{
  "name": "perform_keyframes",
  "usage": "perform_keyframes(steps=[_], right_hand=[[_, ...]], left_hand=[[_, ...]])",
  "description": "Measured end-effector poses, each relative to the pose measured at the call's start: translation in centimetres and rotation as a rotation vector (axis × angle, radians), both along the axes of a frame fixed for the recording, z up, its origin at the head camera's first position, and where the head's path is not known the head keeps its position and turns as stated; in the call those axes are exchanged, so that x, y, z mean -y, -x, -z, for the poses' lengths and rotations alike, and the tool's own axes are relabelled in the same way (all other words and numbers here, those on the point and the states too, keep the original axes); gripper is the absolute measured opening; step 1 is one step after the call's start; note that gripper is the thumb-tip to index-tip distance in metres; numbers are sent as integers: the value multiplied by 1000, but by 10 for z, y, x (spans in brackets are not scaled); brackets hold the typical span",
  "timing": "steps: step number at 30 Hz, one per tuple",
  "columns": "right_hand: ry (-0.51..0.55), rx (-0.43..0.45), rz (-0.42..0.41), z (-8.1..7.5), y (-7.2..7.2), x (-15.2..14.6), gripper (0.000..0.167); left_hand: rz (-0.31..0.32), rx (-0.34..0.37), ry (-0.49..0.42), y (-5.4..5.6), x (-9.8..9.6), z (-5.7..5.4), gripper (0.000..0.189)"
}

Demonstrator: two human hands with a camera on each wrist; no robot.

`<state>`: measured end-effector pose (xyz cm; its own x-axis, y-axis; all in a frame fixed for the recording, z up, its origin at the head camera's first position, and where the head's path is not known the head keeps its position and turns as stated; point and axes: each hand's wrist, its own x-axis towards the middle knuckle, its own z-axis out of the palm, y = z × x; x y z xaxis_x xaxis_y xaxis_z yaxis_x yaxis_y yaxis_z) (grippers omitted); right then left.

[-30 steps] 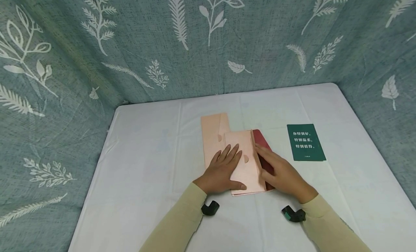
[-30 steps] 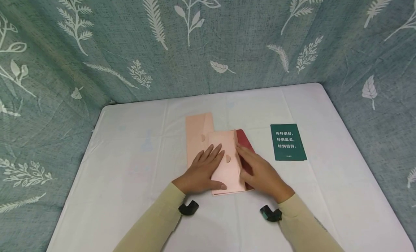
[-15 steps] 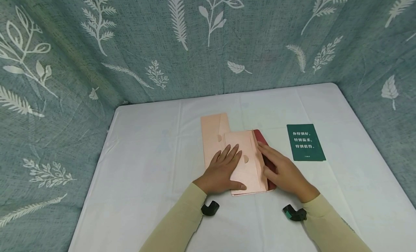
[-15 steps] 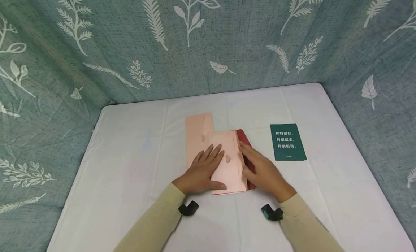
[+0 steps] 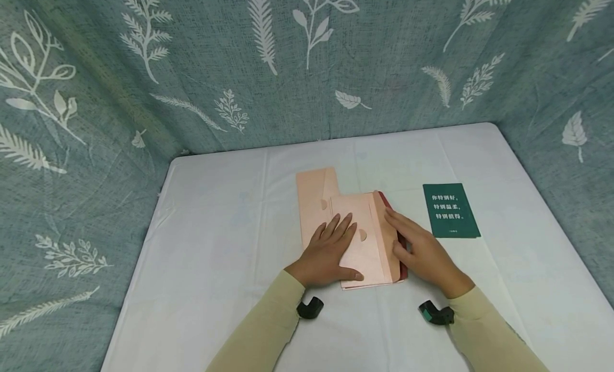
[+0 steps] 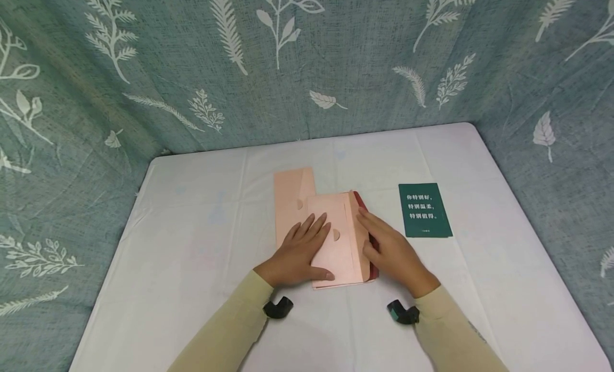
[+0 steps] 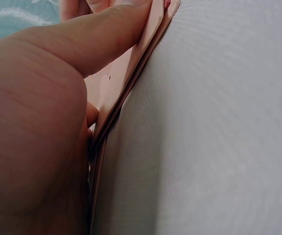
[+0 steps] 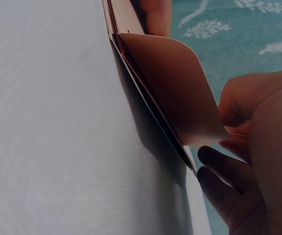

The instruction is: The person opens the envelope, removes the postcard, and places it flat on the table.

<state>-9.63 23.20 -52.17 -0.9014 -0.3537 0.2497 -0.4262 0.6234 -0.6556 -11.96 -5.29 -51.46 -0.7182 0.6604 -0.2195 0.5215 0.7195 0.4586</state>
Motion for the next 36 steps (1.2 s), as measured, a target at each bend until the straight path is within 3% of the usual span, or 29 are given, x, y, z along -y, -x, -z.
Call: perform_keyframes(steps=[21,36], right_hand=[[-186,73,56,2,3,-4,47],[-247,150,41,1,5,-5,48]], left_hand=[[3,-2,11,1,0,4,118],[-18,14,-9,1,-3,2,118]])
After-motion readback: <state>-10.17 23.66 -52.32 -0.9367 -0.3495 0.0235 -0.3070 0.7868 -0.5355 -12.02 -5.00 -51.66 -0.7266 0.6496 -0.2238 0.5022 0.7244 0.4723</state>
